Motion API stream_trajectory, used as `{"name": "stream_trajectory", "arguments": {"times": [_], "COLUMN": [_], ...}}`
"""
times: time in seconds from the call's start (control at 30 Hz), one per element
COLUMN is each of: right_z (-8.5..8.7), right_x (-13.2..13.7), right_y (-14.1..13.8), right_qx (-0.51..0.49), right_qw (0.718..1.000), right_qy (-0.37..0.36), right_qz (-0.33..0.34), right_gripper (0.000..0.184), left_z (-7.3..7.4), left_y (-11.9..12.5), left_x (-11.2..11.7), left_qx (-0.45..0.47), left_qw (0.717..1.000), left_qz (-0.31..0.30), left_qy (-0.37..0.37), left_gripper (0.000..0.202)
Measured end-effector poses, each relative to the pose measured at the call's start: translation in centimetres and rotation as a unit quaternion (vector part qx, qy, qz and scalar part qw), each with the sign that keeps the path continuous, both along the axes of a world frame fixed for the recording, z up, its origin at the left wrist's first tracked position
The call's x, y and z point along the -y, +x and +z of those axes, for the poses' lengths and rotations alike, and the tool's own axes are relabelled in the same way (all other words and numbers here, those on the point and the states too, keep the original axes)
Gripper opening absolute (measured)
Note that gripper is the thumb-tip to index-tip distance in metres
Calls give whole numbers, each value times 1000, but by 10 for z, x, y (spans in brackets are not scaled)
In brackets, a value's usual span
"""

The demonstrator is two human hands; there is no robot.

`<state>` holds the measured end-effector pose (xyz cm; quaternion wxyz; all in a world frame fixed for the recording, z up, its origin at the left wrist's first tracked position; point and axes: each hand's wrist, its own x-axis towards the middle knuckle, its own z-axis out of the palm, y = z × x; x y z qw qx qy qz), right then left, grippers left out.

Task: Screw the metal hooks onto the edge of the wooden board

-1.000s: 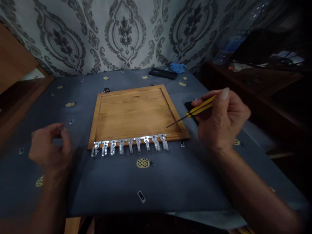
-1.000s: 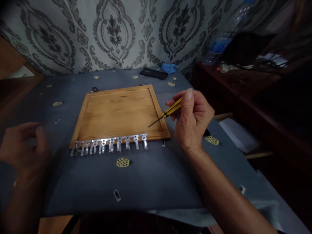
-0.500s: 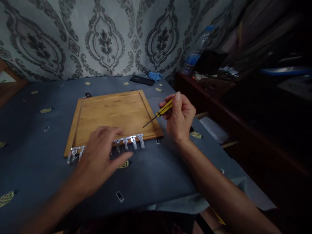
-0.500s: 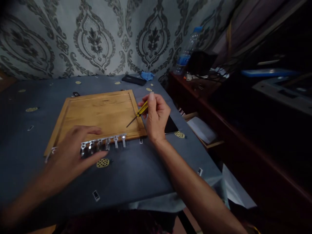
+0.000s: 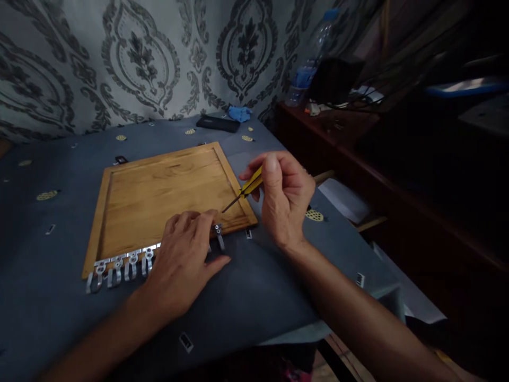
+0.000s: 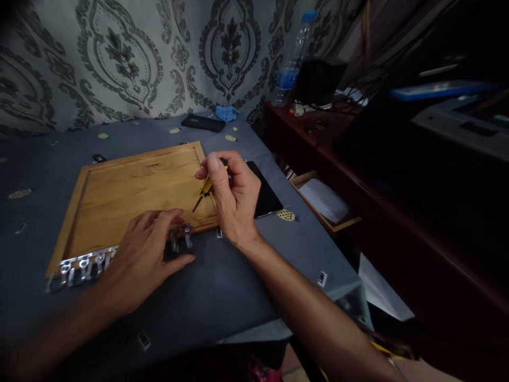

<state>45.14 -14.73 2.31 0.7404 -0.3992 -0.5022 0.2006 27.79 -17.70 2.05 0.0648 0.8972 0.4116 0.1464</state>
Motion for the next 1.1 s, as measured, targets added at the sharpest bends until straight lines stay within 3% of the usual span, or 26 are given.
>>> {"name": "stream_trajectory", "arguments": {"times": [0.47, 1.1], "right_z": [3, 4], "right_x": [5, 18], "right_y": [-3, -8], "right_qx": [32, 90], "right_qw": [999, 995], "right_qy": [-15, -22], "right_qz": [-22, 48], "right_gripper": [26, 23], "left_z": [-6, -11], "left_y": [5, 4], "left_x": [-7, -11], "left_qx": [18, 56], "left_qw": [998, 992], "left_qz": [11, 65], "left_qy": [-53, -88], "left_gripper": [59, 68]}}
